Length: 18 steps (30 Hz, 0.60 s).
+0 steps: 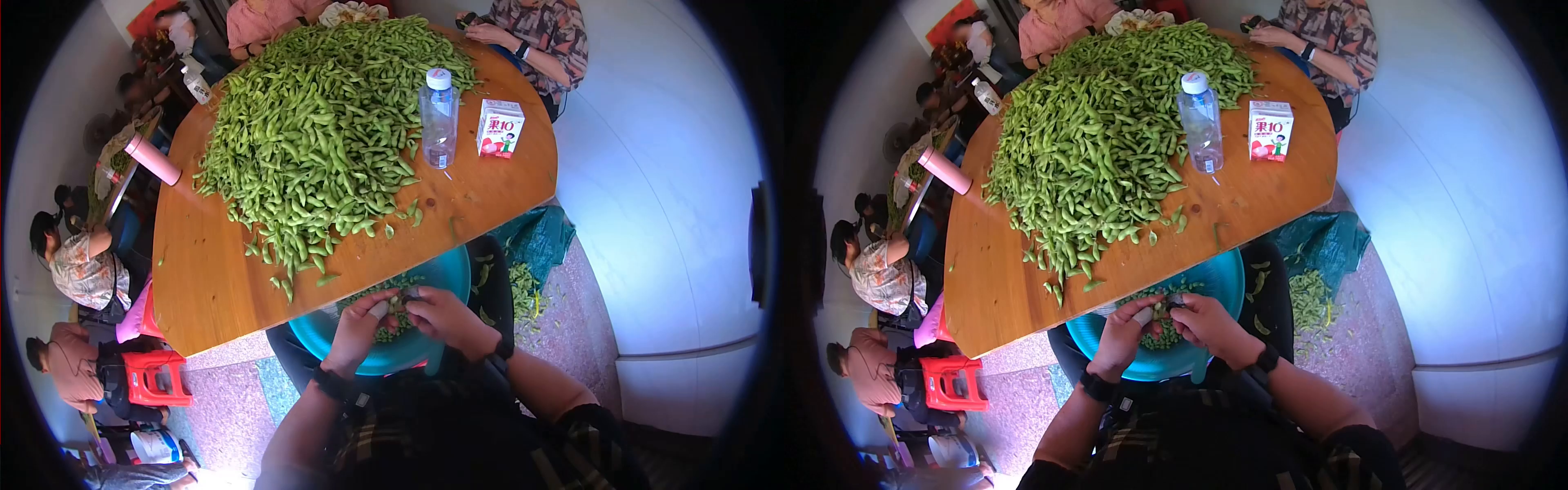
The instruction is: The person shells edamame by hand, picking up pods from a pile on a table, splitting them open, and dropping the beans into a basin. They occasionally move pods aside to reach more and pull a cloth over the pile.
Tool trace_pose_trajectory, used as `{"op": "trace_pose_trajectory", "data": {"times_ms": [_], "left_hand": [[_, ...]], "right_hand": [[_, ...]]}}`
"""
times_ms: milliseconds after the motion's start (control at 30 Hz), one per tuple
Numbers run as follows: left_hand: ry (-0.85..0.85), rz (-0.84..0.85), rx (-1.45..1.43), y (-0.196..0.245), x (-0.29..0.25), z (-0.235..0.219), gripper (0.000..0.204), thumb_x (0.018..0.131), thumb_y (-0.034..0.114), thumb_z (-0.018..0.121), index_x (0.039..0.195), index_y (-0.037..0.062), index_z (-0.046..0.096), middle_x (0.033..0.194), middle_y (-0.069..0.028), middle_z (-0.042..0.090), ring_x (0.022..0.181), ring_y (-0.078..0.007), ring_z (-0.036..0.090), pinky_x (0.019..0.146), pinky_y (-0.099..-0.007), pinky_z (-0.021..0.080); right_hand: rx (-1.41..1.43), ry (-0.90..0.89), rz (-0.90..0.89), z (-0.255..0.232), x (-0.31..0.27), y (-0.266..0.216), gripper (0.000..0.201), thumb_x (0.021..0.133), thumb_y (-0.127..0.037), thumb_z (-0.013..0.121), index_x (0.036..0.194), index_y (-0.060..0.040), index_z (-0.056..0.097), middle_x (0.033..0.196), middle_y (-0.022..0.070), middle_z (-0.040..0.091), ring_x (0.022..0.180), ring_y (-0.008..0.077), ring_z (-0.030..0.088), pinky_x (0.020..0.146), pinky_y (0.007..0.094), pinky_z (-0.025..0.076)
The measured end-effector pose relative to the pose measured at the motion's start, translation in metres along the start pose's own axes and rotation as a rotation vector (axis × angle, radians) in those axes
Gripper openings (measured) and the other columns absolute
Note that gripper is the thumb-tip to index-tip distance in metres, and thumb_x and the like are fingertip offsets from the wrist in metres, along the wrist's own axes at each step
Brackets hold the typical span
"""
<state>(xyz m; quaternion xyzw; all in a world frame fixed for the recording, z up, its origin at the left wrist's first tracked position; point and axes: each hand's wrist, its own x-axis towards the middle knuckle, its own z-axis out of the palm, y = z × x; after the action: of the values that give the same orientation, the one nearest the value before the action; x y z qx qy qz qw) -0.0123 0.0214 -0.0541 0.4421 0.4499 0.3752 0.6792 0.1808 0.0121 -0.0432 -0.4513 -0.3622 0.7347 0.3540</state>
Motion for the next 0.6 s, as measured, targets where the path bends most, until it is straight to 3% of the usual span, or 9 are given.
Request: {"op": "trace_pose_trajectory", "data": {"times_ms": [33,67,133,167,233,267,333,467,600], "left_hand": [[-0.046,-0.051,-0.193,-0.002,0.001,-0.002,0.030,0.097,0.004,0.050,0.126,-0.0008,0.059,0.098,-0.0074,0.065,0.080,-0.0139,0.063,0.071,-0.0270,0.052],[-0.044,-0.050,-0.195,-0.004,0.003,-0.004,0.030,0.097,0.004,0.050,0.126,-0.0008,0.059,0.098,-0.0074,0.065,0.080,-0.0139,0.063,0.071,-0.0270,0.052],[-0.074,-0.130,-0.240,-0.004,0.006,-0.005,0.036,0.097,0.005,0.049,0.133,-0.0020,0.049,0.105,-0.0090,0.063,0.082,-0.0146,0.062,0.070,-0.0276,0.052],[-0.072,-0.127,-0.244,-0.004,0.007,-0.003,0.036,0.097,0.005,0.049,0.133,-0.0020,0.049,0.105,-0.0090,0.063,0.082,-0.0146,0.062,0.070,-0.0276,0.052],[-0.014,-0.176,-0.250,0.002,0.007,0.004,0.041,0.096,0.005,0.047,0.136,-0.0023,0.043,0.109,-0.0106,0.061,0.083,-0.0159,0.063,0.072,-0.0283,0.053],[-0.009,-0.174,-0.252,-0.001,0.007,0.002,0.041,0.096,0.005,0.047,0.136,-0.0023,0.043,0.109,-0.0106,0.061,0.083,-0.0159,0.063,0.072,-0.0283,0.053],[-0.064,-0.159,-0.336,-0.006,0.010,0.000,0.039,0.095,0.003,0.044,0.133,-0.0027,0.045,0.108,-0.0108,0.061,0.084,-0.0163,0.063,0.073,-0.0287,0.053],[-0.003,-0.132,-0.300,-0.002,0.008,0.007,0.037,0.093,0.002,0.042,0.129,-0.0032,0.047,0.107,-0.0113,0.061,0.083,-0.0175,0.063,0.072,-0.0296,0.053],[-0.005,-0.183,-0.451,-0.002,0.009,0.006,0.037,0.089,-0.001,0.040,0.125,-0.0028,0.048,0.104,-0.0111,0.060,0.083,-0.0180,0.060,0.074,-0.0284,0.051]], "right_hand": [[0.060,0.000,0.022,-0.002,0.003,0.003,0.011,0.096,-0.014,0.055,0.090,-0.0042,0.058,0.066,-0.0014,0.053,0.051,0.0039,0.045,0.044,0.0211,0.030],[0.058,-0.001,0.023,-0.003,0.006,0.006,0.011,0.096,-0.014,0.055,0.090,-0.0042,0.058,0.066,-0.0014,0.053,0.051,0.0039,0.045,0.044,0.0211,0.030],[-0.070,0.053,0.000,-0.006,0.011,0.010,0.010,0.093,-0.011,0.056,0.091,-0.0013,0.058,0.067,0.0064,0.057,0.052,0.0153,0.052,0.047,0.0273,0.038],[-0.074,0.050,0.001,-0.006,0.013,0.014,0.010,0.093,-0.011,0.056,0.091,-0.0013,0.058,0.067,0.0064,0.057,0.052,0.0153,0.052,0.047,0.0273,0.038],[-0.638,0.227,-0.593,0.001,0.015,0.018,0.010,0.090,-0.007,0.057,0.091,0.0028,0.056,0.073,0.0174,0.060,0.062,0.0337,0.059,0.055,0.0367,0.046],[-0.639,0.221,-0.594,0.004,0.014,0.018,0.010,0.090,-0.007,0.057,0.091,0.0028,0.056,0.073,0.0174,0.060,0.062,0.0337,0.059,0.055,0.0367,0.046],[-0.619,0.240,-0.608,0.012,0.006,0.011,0.012,0.088,-0.005,0.057,0.094,0.0052,0.056,0.081,0.0236,0.060,0.075,0.0440,0.058,0.065,0.0429,0.049],[-0.721,0.214,-0.628,0.008,0.007,0.013,0.015,0.088,-0.004,0.057,0.100,0.0048,0.059,0.082,0.0221,0.062,0.076,0.0412,0.061,0.066,0.0415,0.050],[-0.718,0.184,-0.666,0.012,0.004,0.007,0.015,0.088,-0.003,0.057,0.101,0.0044,0.060,0.082,0.0213,0.062,0.076,0.0402,0.062,0.065,0.0410,0.049]]}}
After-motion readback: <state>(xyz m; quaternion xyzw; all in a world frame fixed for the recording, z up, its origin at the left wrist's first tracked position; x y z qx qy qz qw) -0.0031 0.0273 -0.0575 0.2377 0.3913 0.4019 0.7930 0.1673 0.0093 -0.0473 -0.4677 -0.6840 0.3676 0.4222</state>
